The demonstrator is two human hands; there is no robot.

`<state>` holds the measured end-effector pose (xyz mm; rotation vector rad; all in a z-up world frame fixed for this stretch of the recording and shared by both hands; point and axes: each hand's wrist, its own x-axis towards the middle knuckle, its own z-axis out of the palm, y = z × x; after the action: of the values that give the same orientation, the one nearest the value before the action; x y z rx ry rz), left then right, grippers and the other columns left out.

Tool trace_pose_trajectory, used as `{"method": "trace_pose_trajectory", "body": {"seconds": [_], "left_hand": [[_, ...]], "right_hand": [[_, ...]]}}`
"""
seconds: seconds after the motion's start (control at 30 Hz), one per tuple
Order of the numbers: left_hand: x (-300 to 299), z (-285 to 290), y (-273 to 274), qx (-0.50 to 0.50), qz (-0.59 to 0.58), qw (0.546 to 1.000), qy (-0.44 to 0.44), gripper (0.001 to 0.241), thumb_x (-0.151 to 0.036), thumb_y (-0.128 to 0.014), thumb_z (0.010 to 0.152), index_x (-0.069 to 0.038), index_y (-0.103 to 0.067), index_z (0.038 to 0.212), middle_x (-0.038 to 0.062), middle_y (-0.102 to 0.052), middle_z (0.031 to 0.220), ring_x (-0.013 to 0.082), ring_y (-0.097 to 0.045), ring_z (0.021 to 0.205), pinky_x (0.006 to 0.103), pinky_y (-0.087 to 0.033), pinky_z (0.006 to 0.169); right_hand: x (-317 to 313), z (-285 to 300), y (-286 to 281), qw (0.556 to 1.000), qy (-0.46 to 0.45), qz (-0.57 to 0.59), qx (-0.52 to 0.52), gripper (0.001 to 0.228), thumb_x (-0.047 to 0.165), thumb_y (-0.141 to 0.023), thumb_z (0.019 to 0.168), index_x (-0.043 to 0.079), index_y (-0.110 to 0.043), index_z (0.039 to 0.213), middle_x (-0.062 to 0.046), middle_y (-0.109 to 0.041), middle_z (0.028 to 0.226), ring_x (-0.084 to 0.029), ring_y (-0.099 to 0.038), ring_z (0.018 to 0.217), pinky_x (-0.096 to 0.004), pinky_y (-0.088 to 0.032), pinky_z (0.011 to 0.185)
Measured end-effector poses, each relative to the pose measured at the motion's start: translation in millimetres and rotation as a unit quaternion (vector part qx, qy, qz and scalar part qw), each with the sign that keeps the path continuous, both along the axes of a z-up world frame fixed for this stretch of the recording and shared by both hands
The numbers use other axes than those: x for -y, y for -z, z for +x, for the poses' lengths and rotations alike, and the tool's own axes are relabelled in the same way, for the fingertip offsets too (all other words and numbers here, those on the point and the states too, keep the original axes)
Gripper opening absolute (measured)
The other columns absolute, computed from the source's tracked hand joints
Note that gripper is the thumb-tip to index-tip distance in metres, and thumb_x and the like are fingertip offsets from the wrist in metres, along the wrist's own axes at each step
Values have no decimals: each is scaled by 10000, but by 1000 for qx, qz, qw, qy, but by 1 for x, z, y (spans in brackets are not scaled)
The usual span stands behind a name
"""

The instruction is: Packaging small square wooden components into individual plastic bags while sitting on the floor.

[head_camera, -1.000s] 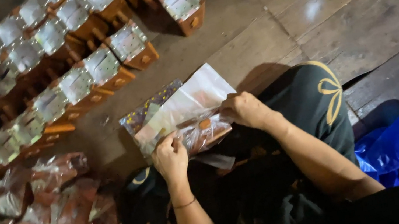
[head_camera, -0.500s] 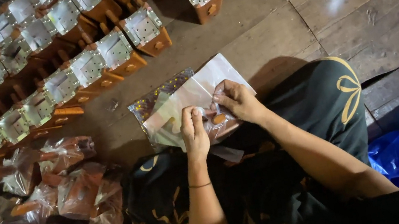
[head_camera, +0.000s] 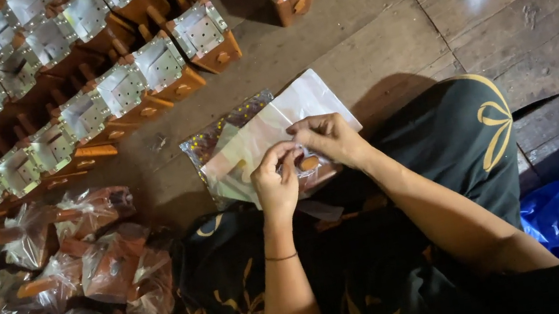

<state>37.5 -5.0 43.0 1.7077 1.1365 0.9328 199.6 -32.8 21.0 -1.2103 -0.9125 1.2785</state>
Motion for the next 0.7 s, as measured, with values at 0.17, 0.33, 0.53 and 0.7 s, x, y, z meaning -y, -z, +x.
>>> {"method": "trace_pose_trajectory", "body": {"seconds": [0.17,0.33,0.53,0.7], "left_hand": [[-1,-3,-1,-72,13,997,5,363,16,-695,849,-161,-619,1157,88,-781,916,322,-760,895,440,-620,798],[-3,-12,-18,-122,-41,991,41,451,-3,-613,851,-192,-502,1244,95,-780,924,357,-749,911,488,-589,840],[-8,-13,-12,-125,-76,988,46,404,3,-578,896,-164,-413,1225,108,-759,942,386,-734,916,511,-574,817],[-10,-19,-10,-110,-93,988,49,398,18,-547,881,-159,-401,1206,130,-757,927,378,-740,893,481,-580,779]], "right_hand": [[-6,-6,-12,999,-37,8,7,257,203,-822,897,0,-778,1048,-93,-768,780,-84,-642,697,-227,-551,628],[-6,-3,28,998,-3,-10,-58,227,136,-734,956,-23,-742,1118,-89,-760,772,-101,-721,675,-232,-611,594],[-5,4,21,999,-8,37,-11,167,71,-715,956,-19,-727,1096,-138,-766,801,-134,-704,685,-287,-631,595],[-15,19,-11,953,-202,160,159,139,63,-673,979,-25,-767,1034,-192,-678,959,-294,-646,886,-461,-551,842]]}}
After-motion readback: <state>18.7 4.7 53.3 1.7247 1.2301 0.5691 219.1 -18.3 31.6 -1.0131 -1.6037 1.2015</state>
